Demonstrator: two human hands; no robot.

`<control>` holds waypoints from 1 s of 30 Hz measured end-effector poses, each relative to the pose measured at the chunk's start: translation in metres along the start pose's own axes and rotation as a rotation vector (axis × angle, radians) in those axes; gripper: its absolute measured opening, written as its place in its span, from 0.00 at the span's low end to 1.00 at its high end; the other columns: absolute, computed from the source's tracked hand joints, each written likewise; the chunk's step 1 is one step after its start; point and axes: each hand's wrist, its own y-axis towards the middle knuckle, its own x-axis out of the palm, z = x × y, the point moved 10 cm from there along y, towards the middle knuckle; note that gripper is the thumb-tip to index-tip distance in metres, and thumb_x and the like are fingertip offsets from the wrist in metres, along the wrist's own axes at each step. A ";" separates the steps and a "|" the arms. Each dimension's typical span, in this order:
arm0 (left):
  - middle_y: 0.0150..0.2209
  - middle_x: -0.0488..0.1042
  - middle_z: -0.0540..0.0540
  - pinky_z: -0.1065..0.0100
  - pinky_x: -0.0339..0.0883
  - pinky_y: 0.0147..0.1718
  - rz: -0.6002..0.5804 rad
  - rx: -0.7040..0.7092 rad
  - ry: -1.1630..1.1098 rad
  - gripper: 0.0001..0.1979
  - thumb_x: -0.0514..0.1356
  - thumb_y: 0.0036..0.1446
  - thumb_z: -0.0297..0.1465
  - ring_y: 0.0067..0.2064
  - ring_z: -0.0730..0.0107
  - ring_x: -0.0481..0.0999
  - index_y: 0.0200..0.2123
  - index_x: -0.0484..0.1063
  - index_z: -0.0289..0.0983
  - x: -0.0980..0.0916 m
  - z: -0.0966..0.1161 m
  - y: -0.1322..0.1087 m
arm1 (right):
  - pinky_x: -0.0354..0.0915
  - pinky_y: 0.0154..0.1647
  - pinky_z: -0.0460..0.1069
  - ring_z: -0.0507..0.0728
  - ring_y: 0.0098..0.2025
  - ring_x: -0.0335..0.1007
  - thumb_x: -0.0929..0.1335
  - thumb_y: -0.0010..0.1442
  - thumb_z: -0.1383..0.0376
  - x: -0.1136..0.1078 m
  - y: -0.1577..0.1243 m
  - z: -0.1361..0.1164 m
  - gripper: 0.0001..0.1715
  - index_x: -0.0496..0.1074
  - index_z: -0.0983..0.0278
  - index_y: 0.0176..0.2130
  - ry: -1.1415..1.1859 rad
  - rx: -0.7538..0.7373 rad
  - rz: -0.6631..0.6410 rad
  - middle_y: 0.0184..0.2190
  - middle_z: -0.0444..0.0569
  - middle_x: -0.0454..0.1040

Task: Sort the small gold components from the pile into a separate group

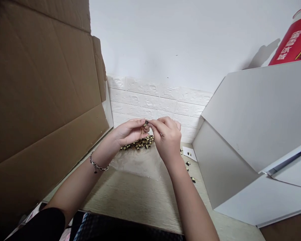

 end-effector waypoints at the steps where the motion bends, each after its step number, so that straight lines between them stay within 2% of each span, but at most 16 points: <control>1: 0.27 0.66 0.50 0.73 0.58 0.32 0.000 -0.001 -0.001 0.06 0.62 0.46 0.30 0.31 0.79 0.65 0.27 0.70 0.32 0.000 0.000 0.000 | 0.57 0.34 0.49 0.50 0.30 0.65 0.64 0.54 0.65 0.000 0.000 0.000 0.07 0.73 0.60 0.31 -0.002 -0.006 -0.005 0.25 0.43 0.70; 12: 0.26 0.67 0.51 0.74 0.57 0.31 0.035 -0.017 0.010 0.06 0.63 0.44 0.29 0.30 0.80 0.65 0.26 0.71 0.32 -0.005 -0.004 0.001 | 0.56 0.34 0.48 0.49 0.29 0.65 0.65 0.54 0.65 0.003 0.003 -0.004 0.06 0.72 0.59 0.30 -0.052 -0.056 -0.086 0.25 0.42 0.71; 20: 0.28 0.68 0.50 0.74 0.59 0.33 0.006 -0.013 0.023 0.06 0.63 0.44 0.29 0.31 0.81 0.65 0.27 0.71 0.32 -0.007 -0.005 0.003 | 0.55 0.34 0.48 0.49 0.30 0.66 0.65 0.53 0.66 0.005 0.001 -0.006 0.06 0.72 0.60 0.31 -0.082 -0.102 -0.086 0.26 0.42 0.72; 25: 0.28 0.68 0.50 0.74 0.59 0.34 -0.010 -0.003 0.039 0.06 0.62 0.45 0.31 0.32 0.80 0.65 0.26 0.71 0.33 -0.003 -0.003 0.002 | 0.56 0.34 0.48 0.50 0.30 0.66 0.64 0.54 0.66 0.002 0.002 -0.007 0.07 0.72 0.60 0.31 -0.055 -0.078 -0.064 0.25 0.43 0.72; 28: 0.26 0.67 0.51 0.74 0.58 0.33 0.021 0.064 0.175 0.07 0.62 0.45 0.33 0.30 0.81 0.65 0.26 0.71 0.34 -0.004 0.005 0.002 | 0.57 0.35 0.49 0.50 0.31 0.67 0.64 0.54 0.65 0.007 0.003 0.002 0.07 0.72 0.59 0.31 0.021 -0.003 -0.119 0.27 0.43 0.72; 30: 0.26 0.68 0.51 0.73 0.58 0.33 0.094 0.163 0.362 0.09 0.63 0.43 0.34 0.30 0.80 0.65 0.26 0.70 0.34 -0.008 0.019 0.001 | 0.58 0.34 0.48 0.50 0.32 0.67 0.63 0.55 0.64 0.014 0.003 0.012 0.08 0.72 0.59 0.32 0.116 0.066 -0.202 0.29 0.43 0.72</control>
